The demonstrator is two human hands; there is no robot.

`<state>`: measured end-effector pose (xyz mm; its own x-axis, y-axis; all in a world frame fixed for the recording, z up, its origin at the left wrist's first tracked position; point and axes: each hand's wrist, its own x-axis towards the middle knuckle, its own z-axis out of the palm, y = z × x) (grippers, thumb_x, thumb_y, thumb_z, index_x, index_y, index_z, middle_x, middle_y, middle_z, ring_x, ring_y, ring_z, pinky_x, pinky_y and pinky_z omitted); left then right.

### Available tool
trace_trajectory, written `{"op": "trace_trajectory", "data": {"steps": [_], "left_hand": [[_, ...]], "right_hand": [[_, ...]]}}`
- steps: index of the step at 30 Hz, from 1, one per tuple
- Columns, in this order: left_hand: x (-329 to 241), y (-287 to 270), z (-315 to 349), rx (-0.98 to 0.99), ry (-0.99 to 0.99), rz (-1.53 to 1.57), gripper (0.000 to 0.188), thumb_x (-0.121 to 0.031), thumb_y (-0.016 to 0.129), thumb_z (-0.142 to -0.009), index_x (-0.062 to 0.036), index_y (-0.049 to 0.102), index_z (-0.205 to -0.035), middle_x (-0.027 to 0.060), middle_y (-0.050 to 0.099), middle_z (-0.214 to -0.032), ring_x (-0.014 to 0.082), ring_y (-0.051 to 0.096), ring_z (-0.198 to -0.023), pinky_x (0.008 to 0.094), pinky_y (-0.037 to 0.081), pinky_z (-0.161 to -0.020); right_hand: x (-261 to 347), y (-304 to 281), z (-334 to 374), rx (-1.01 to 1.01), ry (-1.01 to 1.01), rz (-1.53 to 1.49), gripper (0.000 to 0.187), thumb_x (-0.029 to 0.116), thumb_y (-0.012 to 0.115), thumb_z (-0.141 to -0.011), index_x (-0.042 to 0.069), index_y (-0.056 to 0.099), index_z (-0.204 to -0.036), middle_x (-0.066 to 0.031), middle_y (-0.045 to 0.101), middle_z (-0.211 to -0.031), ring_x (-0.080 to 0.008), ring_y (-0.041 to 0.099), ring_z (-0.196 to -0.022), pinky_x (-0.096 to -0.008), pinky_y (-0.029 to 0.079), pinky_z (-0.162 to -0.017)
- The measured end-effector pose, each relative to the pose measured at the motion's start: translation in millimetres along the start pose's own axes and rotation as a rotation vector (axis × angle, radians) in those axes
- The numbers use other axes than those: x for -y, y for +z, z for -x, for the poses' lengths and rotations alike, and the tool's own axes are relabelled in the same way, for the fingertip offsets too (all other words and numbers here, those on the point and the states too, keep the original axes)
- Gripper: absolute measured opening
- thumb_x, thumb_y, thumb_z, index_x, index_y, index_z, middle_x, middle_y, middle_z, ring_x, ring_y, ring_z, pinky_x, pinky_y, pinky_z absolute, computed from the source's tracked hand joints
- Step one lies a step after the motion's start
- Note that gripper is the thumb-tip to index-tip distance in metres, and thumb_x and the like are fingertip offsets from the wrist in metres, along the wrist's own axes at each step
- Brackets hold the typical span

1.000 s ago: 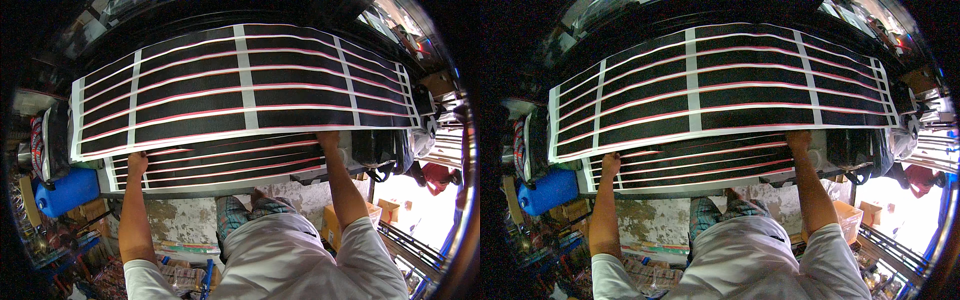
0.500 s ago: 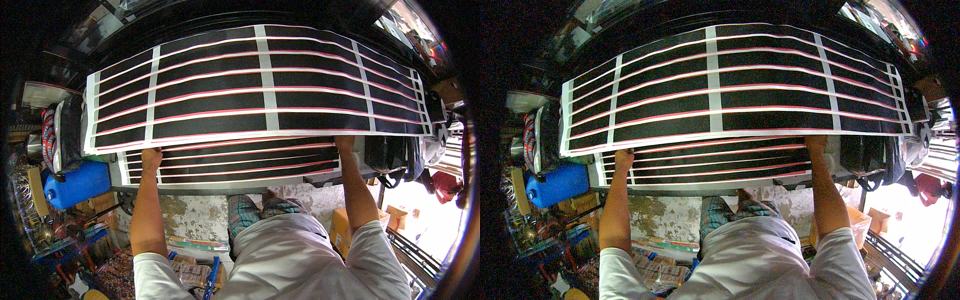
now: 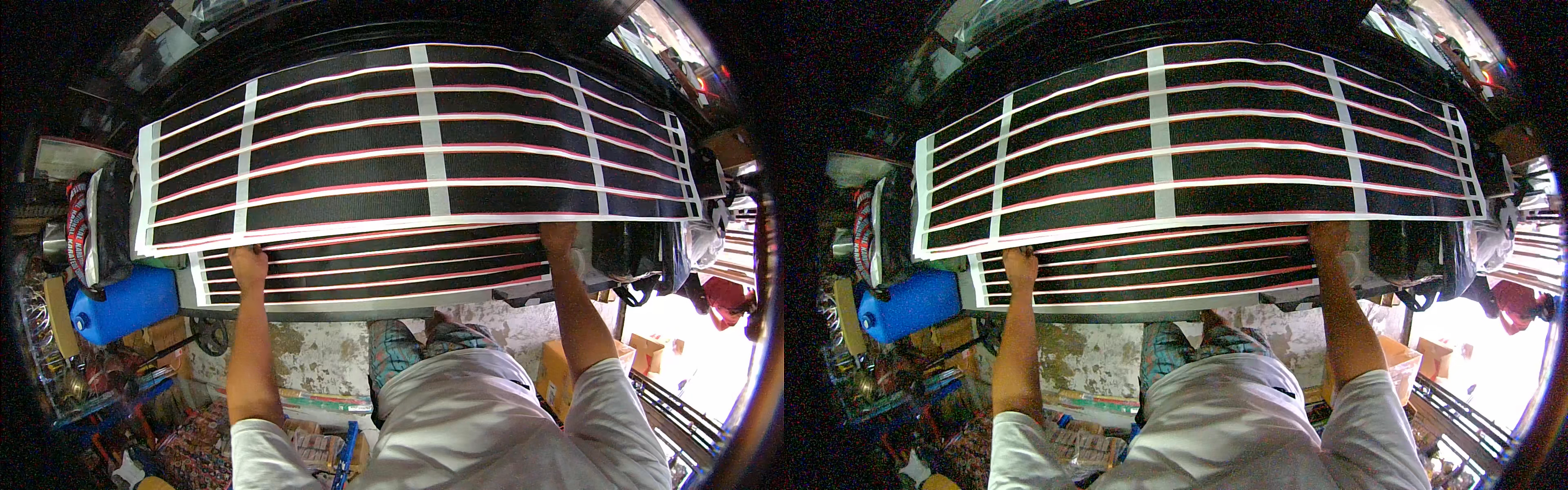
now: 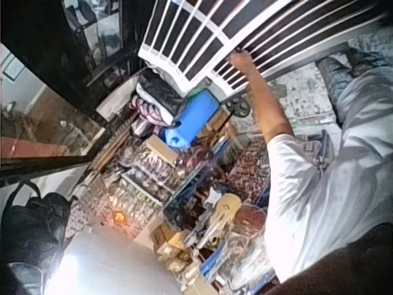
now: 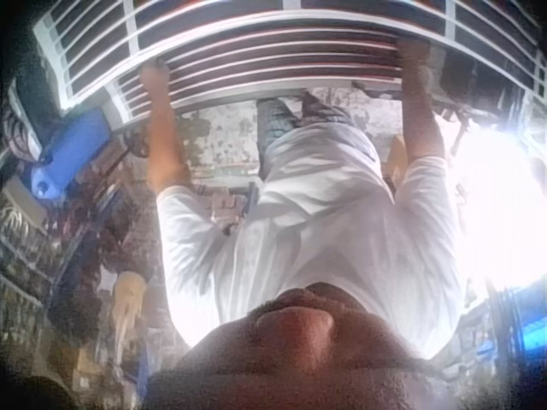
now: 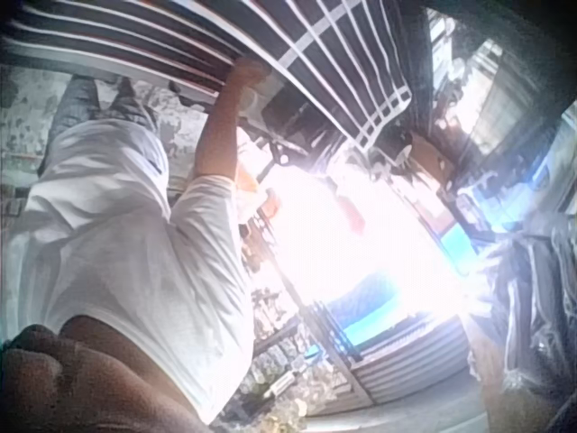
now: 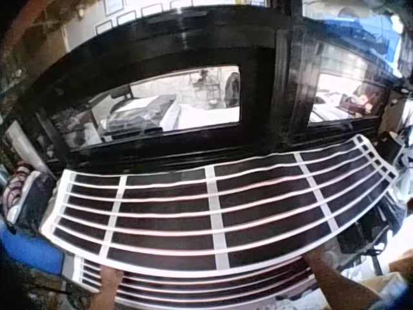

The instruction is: The person aligns and secures white strips onto a black solar panel frame using both hands. They repeatedly press and adjust the strips along the panel's grid to ensure they are straight and firmly attached.

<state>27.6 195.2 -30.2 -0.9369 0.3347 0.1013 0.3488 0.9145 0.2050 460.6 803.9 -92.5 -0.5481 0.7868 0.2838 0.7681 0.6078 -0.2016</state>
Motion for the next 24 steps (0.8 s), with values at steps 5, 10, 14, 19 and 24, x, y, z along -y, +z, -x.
{"op": "trace_trajectory", "data": {"steps": [5,10,14,19,24], "left_hand": [[-87,-5,34,-0.188,0.294,0.103,0.025,-0.01,0.072,-0.095,0.0005,0.07,-0.117,0.0265,0.066,-0.117,0.0493,0.061,-0.11,0.0587,0.05,-0.099],[-141,1,71,-0.154,0.327,0.221,0.025,-0.013,0.073,-0.098,0.001,0.073,-0.119,0.0218,0.065,-0.119,0.0442,0.061,-0.112,0.0571,0.05,-0.099],[-157,11,73,-0.149,0.283,0.243,0.027,-0.013,0.073,-0.098,0.0014,0.074,-0.121,0.0218,0.064,-0.123,0.0428,0.06,-0.115,0.0551,0.051,-0.101],[-157,14,76,-0.103,0.242,0.232,0.028,-0.009,0.071,-0.097,0.0022,0.073,-0.123,0.0238,0.063,-0.127,0.0444,0.058,-0.122,0.0539,0.05,-0.105],[-159,14,74,-0.085,0.227,0.25,0.03,-0.008,0.072,-0.097,0.0028,0.073,-0.125,0.0252,0.063,-0.128,0.0444,0.058,-0.124,0.0542,0.05,-0.106]], "right_hand": [[31,-28,19,0.065,-0.155,-0.156,0.034,0.017,0.072,-0.089,0.003,0.072,-0.12,-0.0276,0.07,-0.122,-0.053,0.062,-0.118,-0.0634,0.049,-0.103],[98,-56,35,0.227,-0.233,-0.271,0.029,0.015,0.071,-0.094,0.0,0.073,-0.119,-0.0319,0.068,-0.121,-0.0511,0.06,-0.12,-0.0635,0.046,-0.104],[90,-34,46,0.132,-0.246,-0.194,0.029,0.021,0.074,-0.095,0.002,0.074,-0.118,-0.0288,0.068,-0.125,-0.0487,0.058,-0.123,-0.0642,0.044,-0.106],[84,-26,47,0.225,-0.191,-0.196,0.028,0.022,0.074,-0.096,0.006,0.076,-0.119,-0.0224,0.067,-0.133,-0.0484,0.055,-0.129,-0.0647,0.041,-0.111],[84,-21,49,0.025,-0.311,-0.199,0.03,0.02,0.073,-0.095,0.006,0.074,-0.121,-0.0221,0.069,-0.127,-0.0472,0.057,-0.124,-0.0642,0.042,-0.108]]}}
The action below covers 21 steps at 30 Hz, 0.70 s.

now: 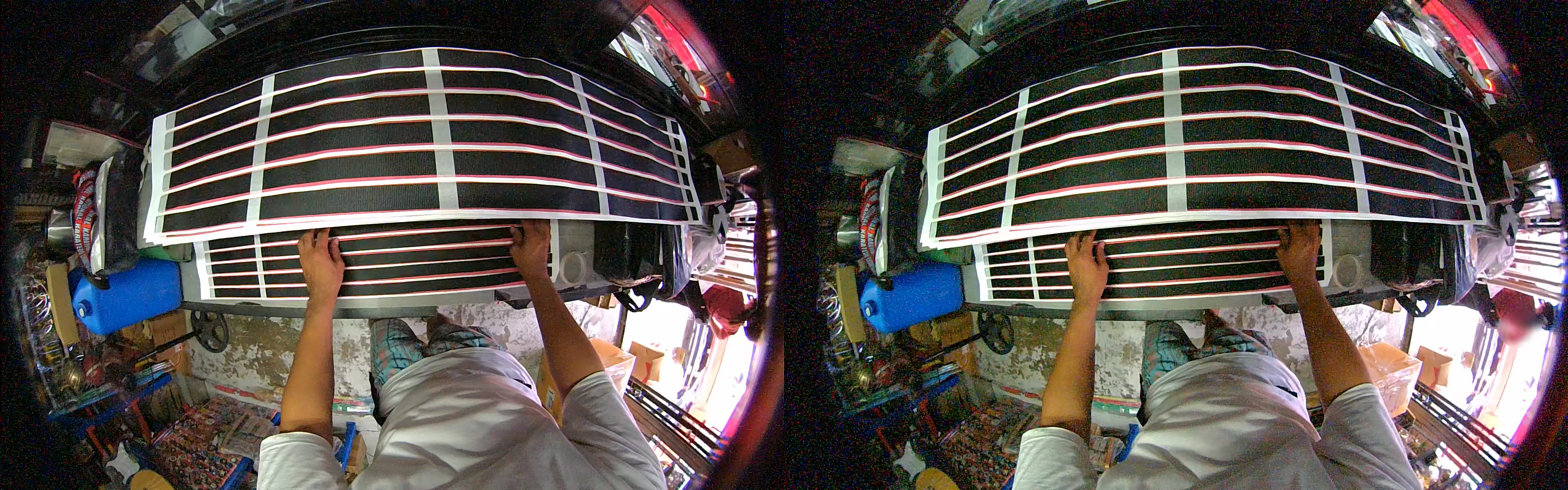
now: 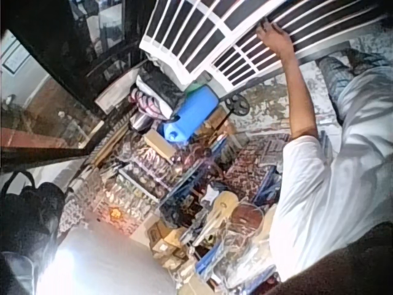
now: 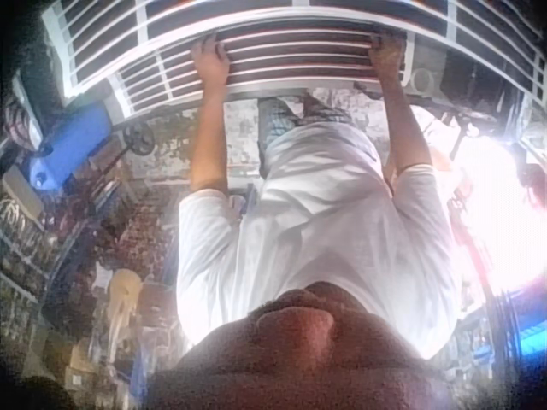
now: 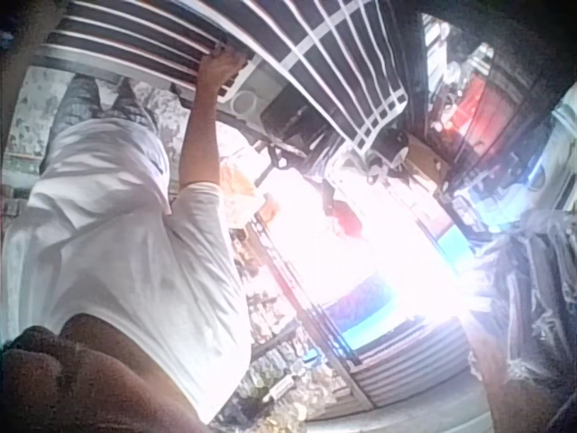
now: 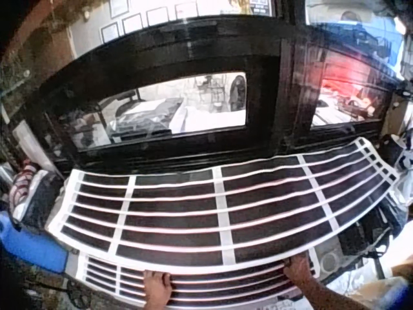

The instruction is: The person aligns and secures white strips onto a black solar panel frame using both hands. They repeatedly press and adjust the strips along the panel's grid to ensure they are straight and firmly attached.

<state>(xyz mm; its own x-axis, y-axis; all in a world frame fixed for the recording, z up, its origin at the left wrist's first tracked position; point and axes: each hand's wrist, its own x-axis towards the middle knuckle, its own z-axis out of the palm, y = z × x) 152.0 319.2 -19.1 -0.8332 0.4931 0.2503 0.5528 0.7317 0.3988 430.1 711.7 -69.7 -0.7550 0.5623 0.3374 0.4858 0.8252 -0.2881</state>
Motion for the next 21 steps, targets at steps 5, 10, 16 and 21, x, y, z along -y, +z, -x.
{"op": "trace_trajectory", "data": {"steps": [5,10,16,21], "left_hand": [[-9,-1,-1,-0.019,-0.115,-0.006,0.03,-0.01,0.072,-0.097,0.0039,0.072,-0.125,0.0259,0.063,-0.13,0.0447,0.057,-0.125,0.0539,0.049,-0.108],[-10,-4,0,-0.081,-0.198,-0.016,0.035,-0.015,0.073,-0.098,0.0029,0.07,-0.128,0.027,0.061,-0.135,0.0441,0.056,-0.128,0.0559,0.046,-0.111],[-15,-5,23,0.006,-0.348,-0.163,0.042,-0.027,0.069,-0.102,-0.0018,0.067,-0.136,0.0238,0.058,-0.146,0.0425,0.053,-0.137,0.0664,0.034,-0.118],[0,1,31,-0.006,-0.3,-0.117,0.042,-0.028,0.067,-0.104,-0.0032,0.067,-0.138,0.0196,0.056,-0.152,0.0406,0.048,-0.147,0.0682,0.03,-0.122]], "right_hand": [[0,-5,-2,0.185,0.116,-0.009,0.037,0.019,0.074,-0.093,0.006,0.072,-0.128,-0.0236,0.068,-0.129,-0.0462,0.057,-0.124,-0.0634,0.043,-0.105],[3,-3,-3,0.117,0.097,-0.013,0.037,0.018,0.076,-0.092,0.006,0.072,-0.126,-0.0242,0.066,-0.132,-0.0461,0.056,-0.124,-0.0633,0.044,-0.103],[-5,2,0,0.05,0.06,0.011,0.039,0.014,0.076,-0.089,0.004,0.071,-0.127,-0.0249,0.064,-0.133,-0.0467,0.056,-0.123,-0.0637,0.046,-0.101],[12,-10,-11,0.075,0.048,-0.04,0.043,0.011,0.077,-0.086,0.004,0.071,-0.127,-0.0247,0.064,-0.134,-0.0473,0.057,-0.124,-0.0632,0.047,-0.103]]}}
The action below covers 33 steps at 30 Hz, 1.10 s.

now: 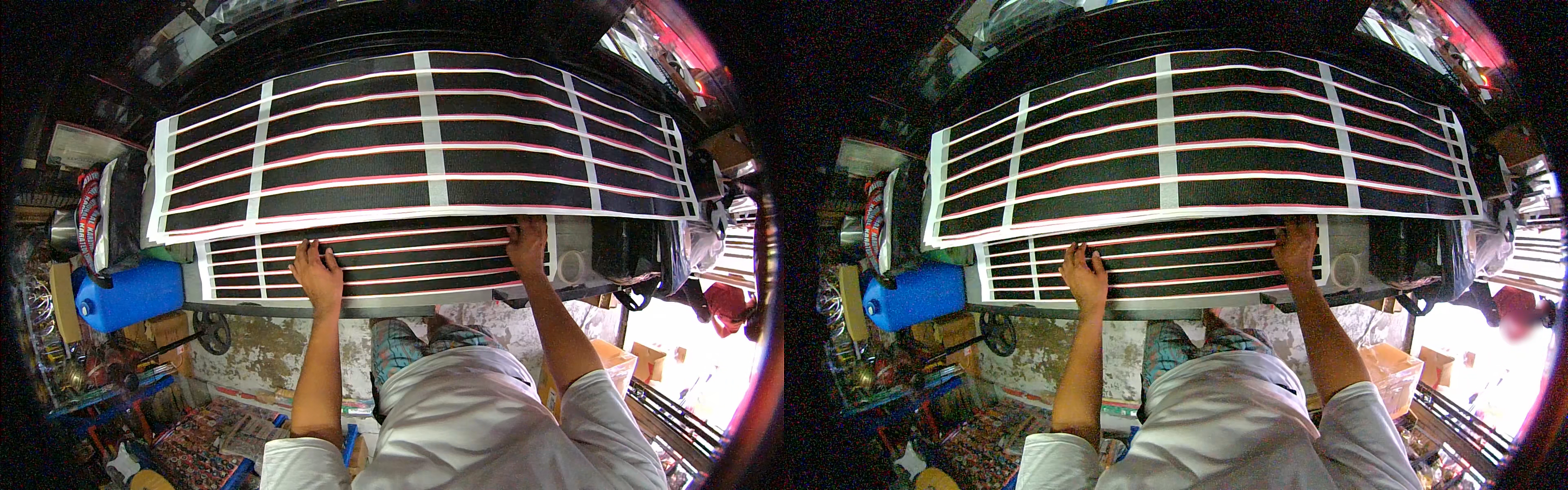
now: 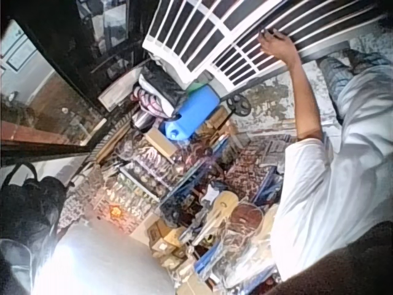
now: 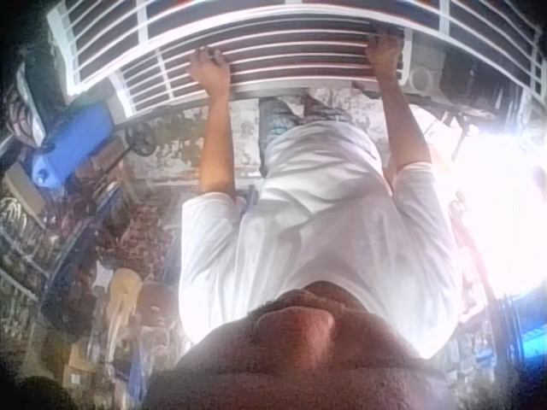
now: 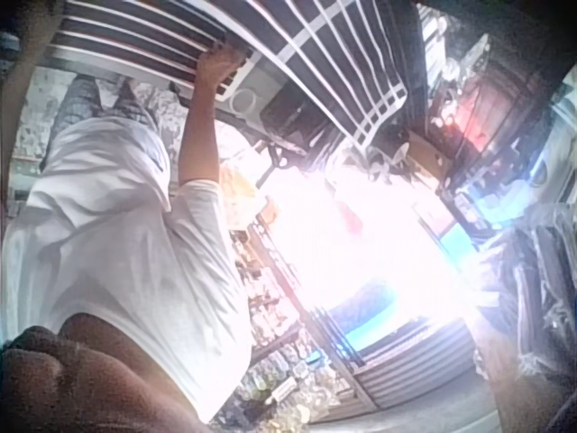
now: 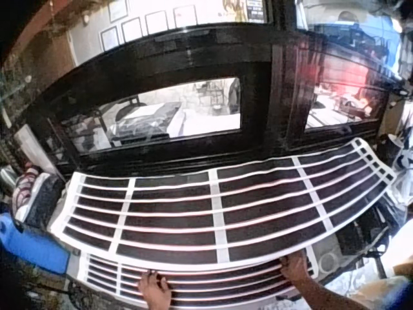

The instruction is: The person aligns and secures white strips onto a black solar panel frame using both hands. They repeatedly press and adjust the strips along the panel's grid to ensure they are straight and firmly attached.

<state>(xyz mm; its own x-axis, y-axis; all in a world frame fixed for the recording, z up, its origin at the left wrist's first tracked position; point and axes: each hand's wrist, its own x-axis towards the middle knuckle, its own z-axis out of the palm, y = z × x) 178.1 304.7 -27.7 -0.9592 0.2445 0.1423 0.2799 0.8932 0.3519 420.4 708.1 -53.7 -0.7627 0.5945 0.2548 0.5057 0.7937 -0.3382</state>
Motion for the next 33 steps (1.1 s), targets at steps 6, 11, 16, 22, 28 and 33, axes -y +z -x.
{"op": "trace_trajectory", "data": {"steps": [6,11,16,22,28,33], "left_hand": [[3,0,-2,-0.069,0.032,0.029,0.042,-0.024,0.07,-0.102,-0.0008,0.067,-0.137,0.023,0.058,-0.149,0.0436,0.052,-0.14,0.0617,0.038,-0.118],[12,-14,7,-0.102,-0.026,0.019,0.042,-0.023,0.075,-0.099,0.001,0.069,-0.133,0.0247,0.061,-0.144,0.0445,0.055,-0.132,0.0549,0.046,-0.112],[12,-15,21,-0.021,0.059,0.026,0.042,-0.025,0.075,-0.1,-0.0009,0.071,-0.134,0.0246,0.061,-0.145,0.0443,0.056,-0.131,0.0562,0.045,-0.112],[11,-7,27,-0.06,0.091,0.039,0.039,-0.027,0.071,-0.103,-0.0008,0.073,-0.131,0.0229,0.061,-0.147,0.0428,0.056,-0.135,0.0603,0.04,-0.117],[7,-12,34,0.036,0.052,0.087,0.038,-0.027,0.069,-0.104,-0.0016,0.073,-0.133,0.022,0.061,-0.146,0.0415,0.053,-0.141,0.0634,0.035,-0.121],[6,-8,37,-0.007,0.08,0.102,0.036,-0.023,0.069,-0.105,-0.0014,0.072,-0.133,0.0213,0.061,-0.145,0.0402,0.054,-0.139,0.0625,0.036,-0.121]], "right_hand": [[1,-3,1,-0.066,-0.027,0.006,0.042,0.007,0.077,-0.087,0.004,0.071,-0.128,-0.0241,0.067,-0.129,-0.0471,0.059,-0.124,-0.0593,0.047,-0.107],[3,-15,10,-0.138,0.04,0.006,0.037,0.005,0.076,-0.087,0.004,0.07,-0.124,-0.0237,0.065,-0.128,-0.0461,0.06,-0.122,-0.0582,0.047,-0.105],[5,-38,15,-0.065,0.082,-0.101,0.035,0.007,0.073,-0.087,0.004,0.068,-0.121,-0.0223,0.063,-0.123,-0.0453,0.06,-0.116,-0.0582,0.048,-0.102],[5,-45,22,-0.119,0.053,-0.117,0.031,0.011,0.073,-0.09,0.005,0.068,-0.12,-0.0218,0.063,-0.12,-0.0445,0.06,-0.114,-0.0567,0.049,-0.1],[8,-52,24,-0.131,0.073,-0.096,0.029,0.015,0.07,-0.093,0.005,0.069,-0.12,-0.0215,0.063,-0.117,-0.044,0.06,-0.112,-0.0566,0.049,-0.1],[9,-56,29,-0.136,0.046,-0.108,0.03,0.01,0.07,-0.091,0.004,0.069,-0.12,-0.0222,0.063,-0.118,-0.0445,0.058,-0.116,-0.0567,0.047,-0.102]]}}
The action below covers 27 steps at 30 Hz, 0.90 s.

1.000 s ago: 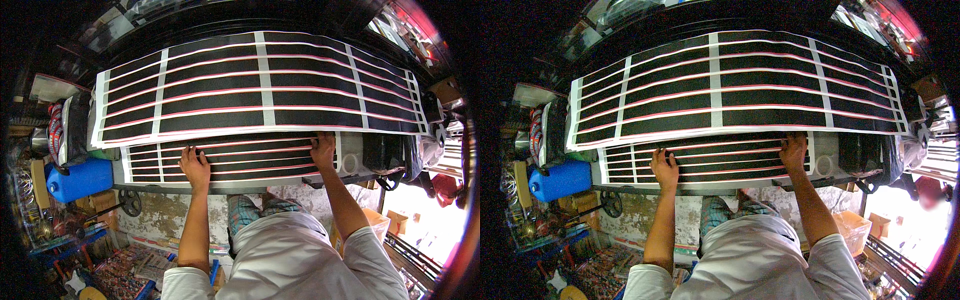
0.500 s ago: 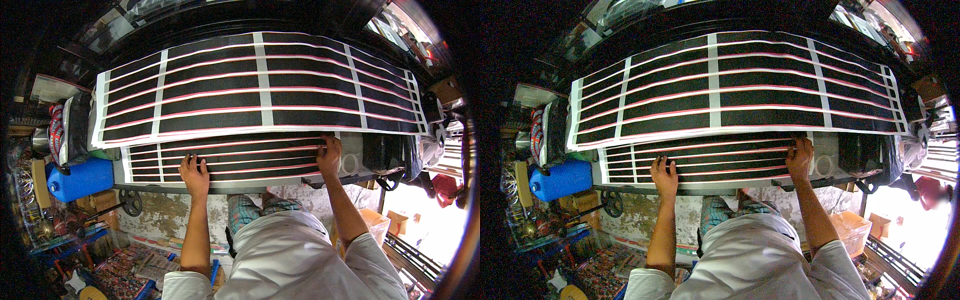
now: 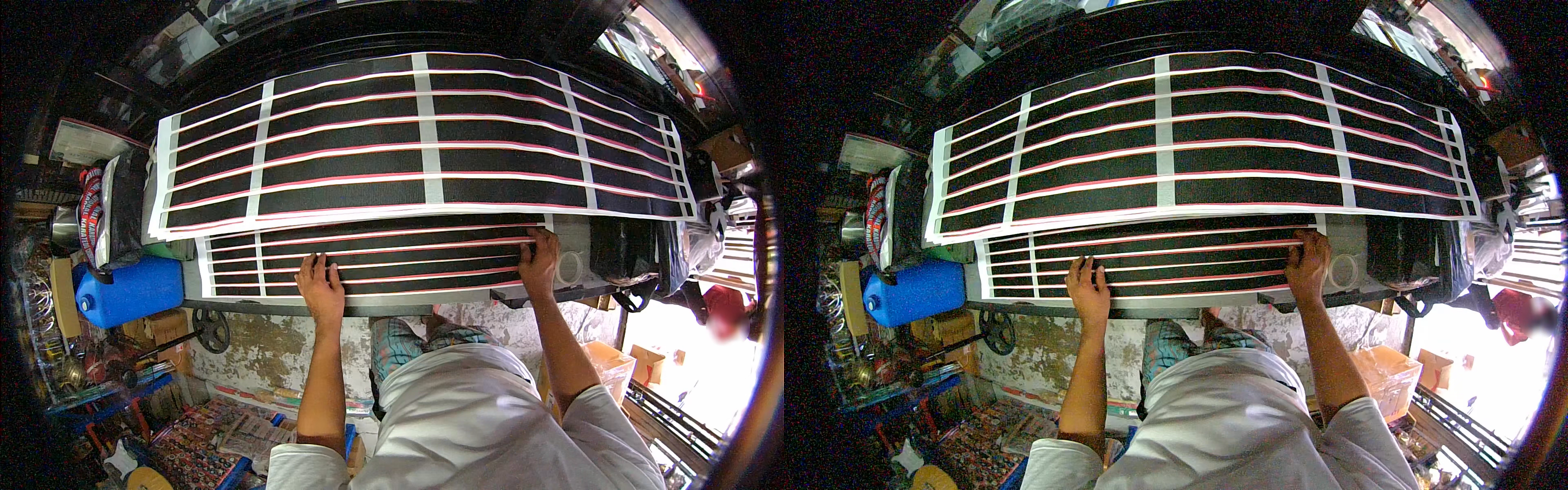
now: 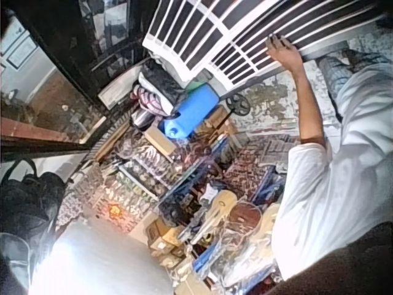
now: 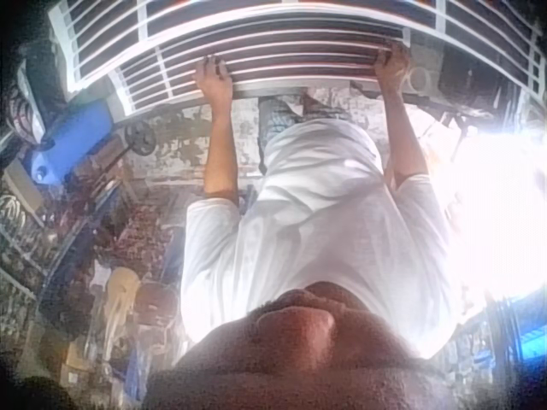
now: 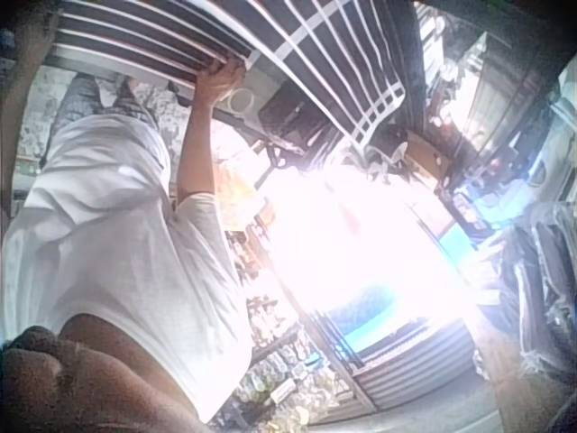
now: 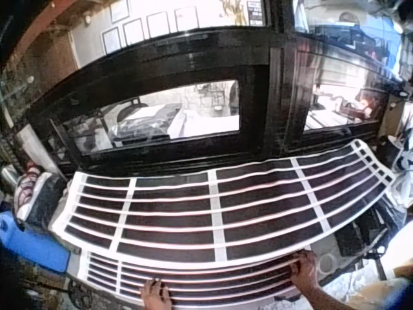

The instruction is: The person aligns and secures white strips onto a black solar panel frame using both hands. They repeatedly press and adjust the strips along the panel's grid to ensure they are straight and firmly attached.

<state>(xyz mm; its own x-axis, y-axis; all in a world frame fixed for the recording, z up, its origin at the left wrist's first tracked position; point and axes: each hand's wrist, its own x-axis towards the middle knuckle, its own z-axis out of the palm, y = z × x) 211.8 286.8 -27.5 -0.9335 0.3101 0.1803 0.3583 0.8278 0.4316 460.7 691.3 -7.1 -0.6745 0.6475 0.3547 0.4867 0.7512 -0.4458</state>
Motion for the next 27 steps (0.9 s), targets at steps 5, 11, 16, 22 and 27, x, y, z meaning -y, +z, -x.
{"op": "trace_trajectory", "data": {"steps": [5,11,16,22,27], "left_hand": [[-2,1,0,0.003,0.022,0.004,0.034,-0.02,0.067,-0.106,-0.0017,0.072,-0.134,0.0213,0.061,-0.145,0.0397,0.055,-0.139,0.0627,0.036,-0.121],[-5,2,1,-0.016,0.051,-0.06,0.032,-0.017,0.067,-0.106,-0.004,0.073,-0.134,0.0199,0.058,-0.147,0.0402,0.053,-0.138,0.0599,0.04,-0.116],[-8,1,0,-0.009,0.057,-0.02,0.031,-0.015,0.067,-0.105,-0.0053,0.073,-0.134,0.0194,0.058,-0.146,0.0411,0.053,-0.134,0.0564,0.044,-0.113],[-15,-2,3,-0.051,0.088,-0.022,0.032,-0.015,0.07,-0.103,-0.0024,0.073,-0.132,0.0211,0.06,-0.141,0.0421,0.054,-0.13,0.055,0.048,-0.109],[-6,-5,4,-0.124,0.048,-0.023,0.033,-0.017,0.073,-0.102,-0.0002,0.072,-0.13,0.0222,0.063,-0.133,0.0434,0.057,-0.125,0.056,0.048,-0.107]], "right_hand": [[-1,-2,7,0.024,0.044,-0.017,0.032,0.006,0.07,-0.088,0.003,0.07,-0.12,-0.0237,0.061,-0.118,-0.0453,0.057,-0.118,-0.0566,0.046,-0.104],[1,-6,11,0.028,0.037,-0.043,0.032,0.007,0.069,-0.089,0.002,0.07,-0.12,-0.0242,0.061,-0.118,-0.0461,0.058,-0.116,-0.0569,0.046,-0.103],[0,-8,12,0.02,0.025,-0.032,0.031,0.008,0.068,-0.09,0.002,0.069,-0.12,-0.0246,0.061,-0.119,-0.0463,0.058,-0.116,-0.0574,0.046,-0.103],[-4,-13,15,0.032,0.028,-0.005,0.032,0.009,0.068,-0.091,0.002,0.069,-0.122,-0.0242,0.062,-0.119,-0.0459,0.059,-0.116,-0.0578,0.046,-0.102],[-5,-16,18,0.021,-0.012,-0.032,0.03,0.009,0.069,-0.091,0.002,0.069,-0.121,-0.0225,0.062,-0.117,-0.0447,0.059,-0.113,-0.0573,0.047,-0.101]]}}
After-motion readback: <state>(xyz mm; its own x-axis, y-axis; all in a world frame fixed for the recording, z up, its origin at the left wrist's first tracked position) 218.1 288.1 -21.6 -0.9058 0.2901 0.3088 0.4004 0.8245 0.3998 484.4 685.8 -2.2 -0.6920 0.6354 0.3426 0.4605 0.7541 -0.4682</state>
